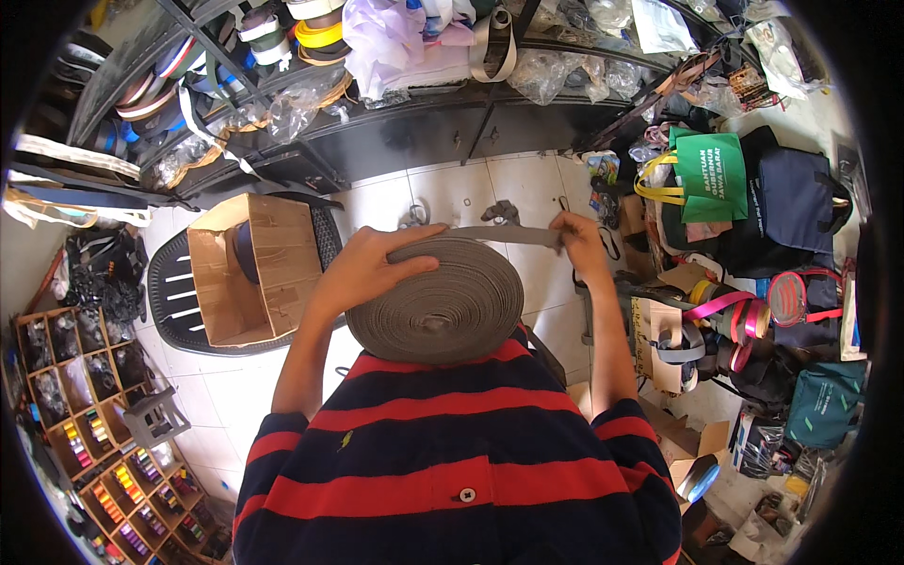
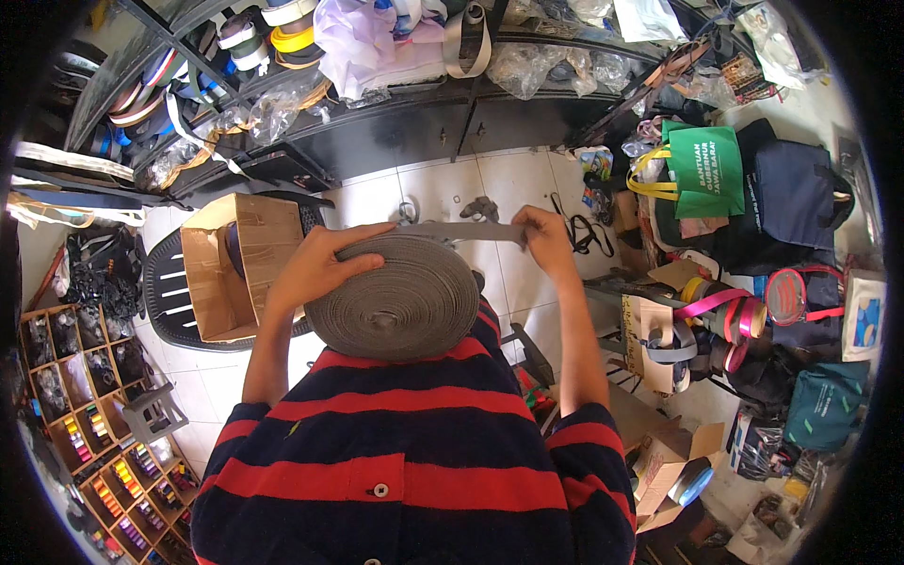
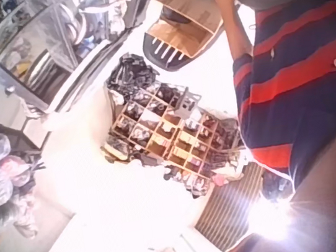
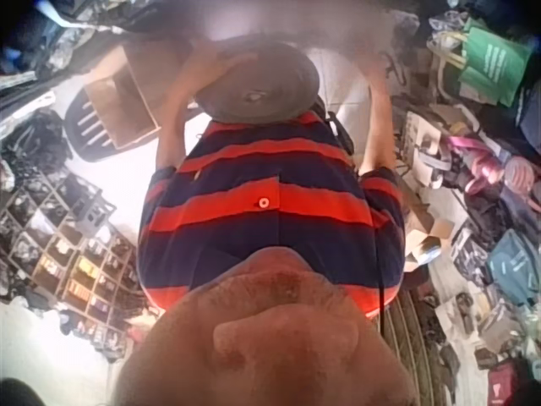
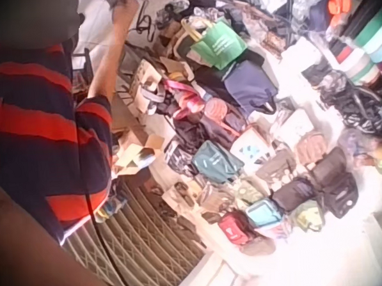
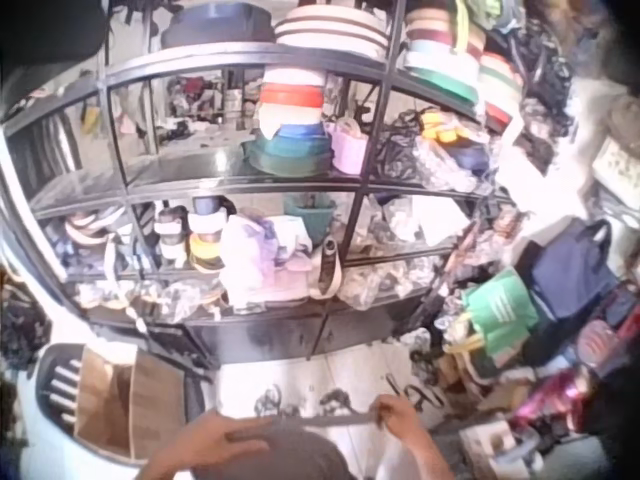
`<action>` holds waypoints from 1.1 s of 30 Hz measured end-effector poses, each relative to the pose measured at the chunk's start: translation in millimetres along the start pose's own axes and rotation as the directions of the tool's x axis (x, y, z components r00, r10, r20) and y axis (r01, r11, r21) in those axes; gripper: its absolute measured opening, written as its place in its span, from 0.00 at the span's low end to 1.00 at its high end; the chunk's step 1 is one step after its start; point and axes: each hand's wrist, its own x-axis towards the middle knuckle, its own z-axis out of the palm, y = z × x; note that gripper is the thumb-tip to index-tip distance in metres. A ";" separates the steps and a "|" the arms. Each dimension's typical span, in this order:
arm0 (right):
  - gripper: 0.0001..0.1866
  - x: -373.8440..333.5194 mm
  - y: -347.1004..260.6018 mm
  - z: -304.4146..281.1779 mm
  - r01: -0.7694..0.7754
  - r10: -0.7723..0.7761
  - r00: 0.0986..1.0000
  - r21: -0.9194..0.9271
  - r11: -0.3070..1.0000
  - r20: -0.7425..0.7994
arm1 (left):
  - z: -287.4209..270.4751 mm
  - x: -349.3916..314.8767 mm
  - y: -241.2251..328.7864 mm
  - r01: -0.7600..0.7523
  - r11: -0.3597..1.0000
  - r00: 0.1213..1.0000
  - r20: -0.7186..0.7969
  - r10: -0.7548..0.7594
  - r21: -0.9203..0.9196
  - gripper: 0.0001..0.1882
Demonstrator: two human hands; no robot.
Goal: The person unrolls a segment of grey ribbon from a large spool by hand while standing in a storage area. The person pulls the end of the ribbon outward to measure a length and then lets it go back toward the spool.
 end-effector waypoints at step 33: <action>0.10 29.3 94.7 -34.1 -0.206 -0.247 0.819 -0.667 0.716 -0.518 | -9.1 9.9 1.8 -0.144 0.989 0.989 0.045 0.143 0.032 0.22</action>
